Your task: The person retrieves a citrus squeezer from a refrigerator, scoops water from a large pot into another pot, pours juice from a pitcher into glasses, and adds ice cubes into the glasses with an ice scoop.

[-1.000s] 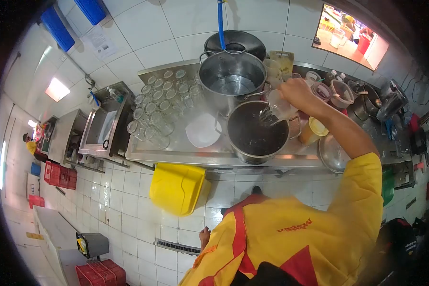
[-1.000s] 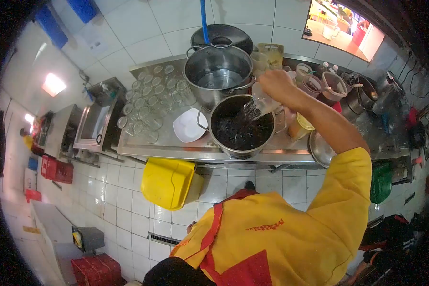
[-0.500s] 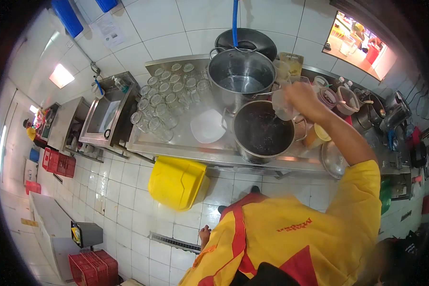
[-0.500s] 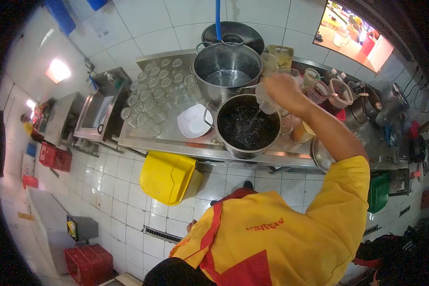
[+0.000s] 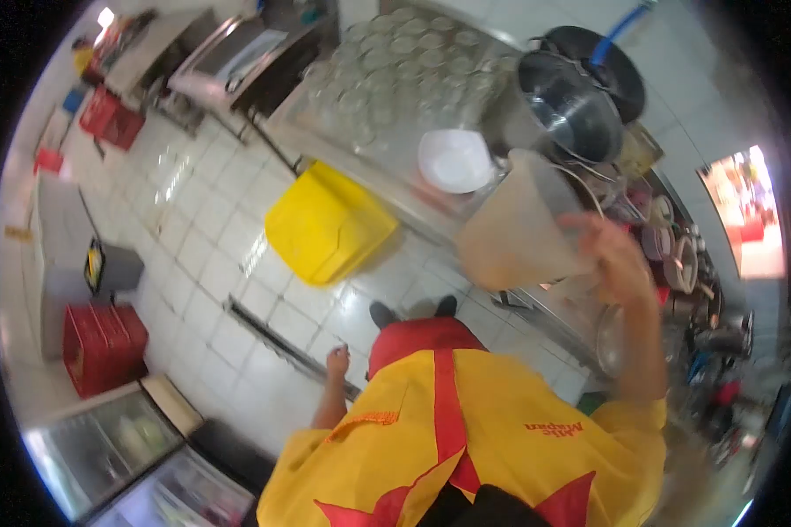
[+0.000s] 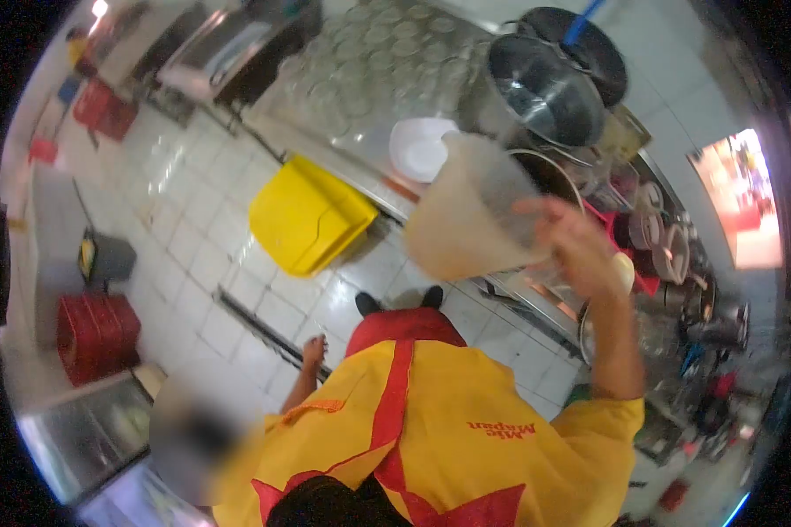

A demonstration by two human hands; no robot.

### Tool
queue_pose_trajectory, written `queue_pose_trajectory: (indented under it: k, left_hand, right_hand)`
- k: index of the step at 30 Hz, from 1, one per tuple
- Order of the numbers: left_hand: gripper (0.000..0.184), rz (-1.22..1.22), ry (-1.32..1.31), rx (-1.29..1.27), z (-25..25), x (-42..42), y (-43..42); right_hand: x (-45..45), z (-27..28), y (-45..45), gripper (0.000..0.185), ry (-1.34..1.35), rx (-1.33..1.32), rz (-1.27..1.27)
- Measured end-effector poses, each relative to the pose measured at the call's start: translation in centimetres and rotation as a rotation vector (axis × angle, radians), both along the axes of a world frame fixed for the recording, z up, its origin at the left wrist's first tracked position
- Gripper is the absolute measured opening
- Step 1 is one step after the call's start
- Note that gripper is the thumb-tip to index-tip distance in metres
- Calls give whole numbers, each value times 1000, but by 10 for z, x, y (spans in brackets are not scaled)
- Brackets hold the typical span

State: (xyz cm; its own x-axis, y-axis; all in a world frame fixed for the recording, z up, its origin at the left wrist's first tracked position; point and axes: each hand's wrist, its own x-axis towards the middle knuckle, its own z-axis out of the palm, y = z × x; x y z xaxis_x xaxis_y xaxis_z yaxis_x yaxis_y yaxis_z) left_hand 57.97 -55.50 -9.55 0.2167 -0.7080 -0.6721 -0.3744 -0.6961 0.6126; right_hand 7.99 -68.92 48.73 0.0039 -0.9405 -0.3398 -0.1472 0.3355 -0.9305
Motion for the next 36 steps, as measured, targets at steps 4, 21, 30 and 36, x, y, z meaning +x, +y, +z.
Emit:
queue_pose_trajectory:
  k: [4,21,30,36]
  left_hand:
    - [39,144,90,-10,25,-6,11]
    - [31,485,-107,570,147,73,290]
    - [30,468,79,602,128,66,245]
    - [32,34,133,211,106,15,34]
  right_hand:
    - [86,-140,3,32,-252,352,133]
    - [116,-812,-52,20,-1235,418,-914]
    - [124,-748,-103,28,-1086,452,-942]
    - [114,-700,36,33,428,301,345]
